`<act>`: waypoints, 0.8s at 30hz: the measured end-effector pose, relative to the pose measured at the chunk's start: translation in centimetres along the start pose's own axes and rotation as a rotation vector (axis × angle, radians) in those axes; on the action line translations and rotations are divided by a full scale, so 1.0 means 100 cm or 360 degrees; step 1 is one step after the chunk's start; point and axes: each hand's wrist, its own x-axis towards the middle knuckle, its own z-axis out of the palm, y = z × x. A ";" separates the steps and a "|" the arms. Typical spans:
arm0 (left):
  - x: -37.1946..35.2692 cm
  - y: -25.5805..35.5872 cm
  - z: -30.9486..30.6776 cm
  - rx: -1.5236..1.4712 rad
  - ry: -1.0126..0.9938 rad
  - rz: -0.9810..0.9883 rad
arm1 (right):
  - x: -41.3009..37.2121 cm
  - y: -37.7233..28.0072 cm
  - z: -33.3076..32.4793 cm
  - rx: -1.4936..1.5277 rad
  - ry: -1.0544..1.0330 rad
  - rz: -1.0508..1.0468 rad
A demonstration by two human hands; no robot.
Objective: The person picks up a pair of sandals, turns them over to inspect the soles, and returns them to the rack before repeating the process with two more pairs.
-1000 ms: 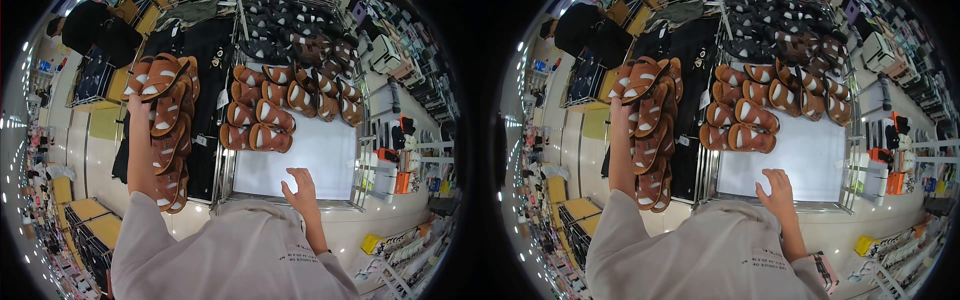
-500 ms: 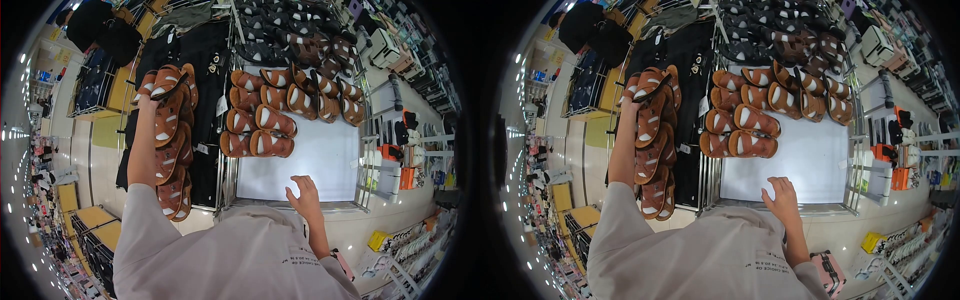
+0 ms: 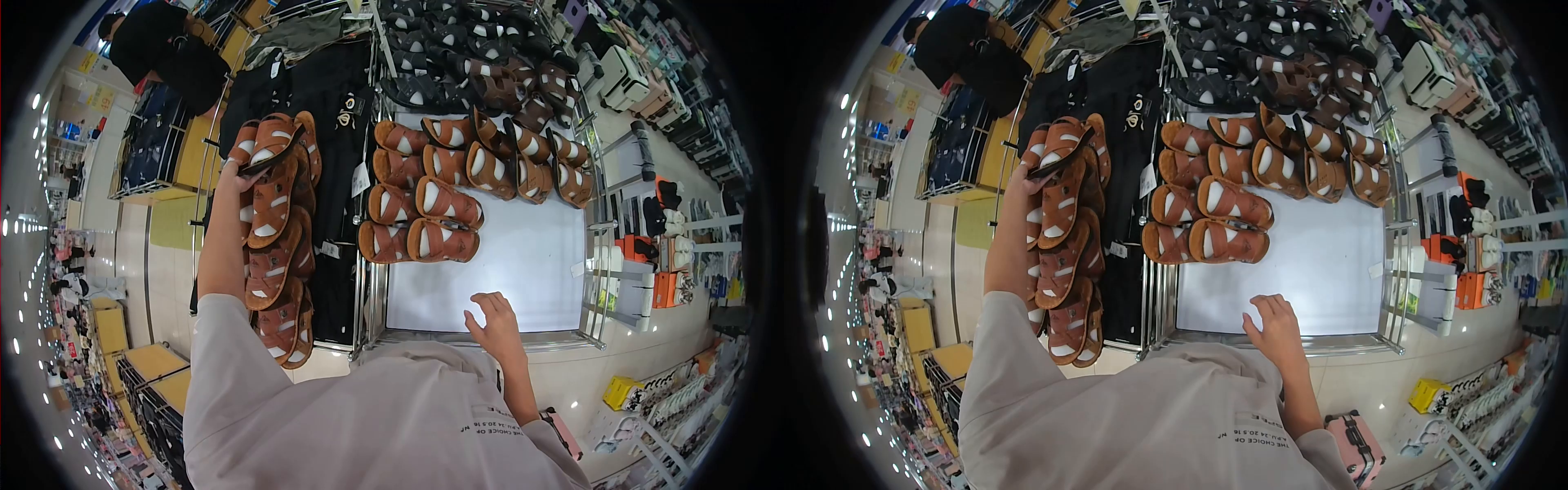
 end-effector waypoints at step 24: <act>0.029 0.050 -0.032 0.1067 0.0334 0.0397 | 0.005 -0.059 0.033 -0.0271 -0.0253 -0.0055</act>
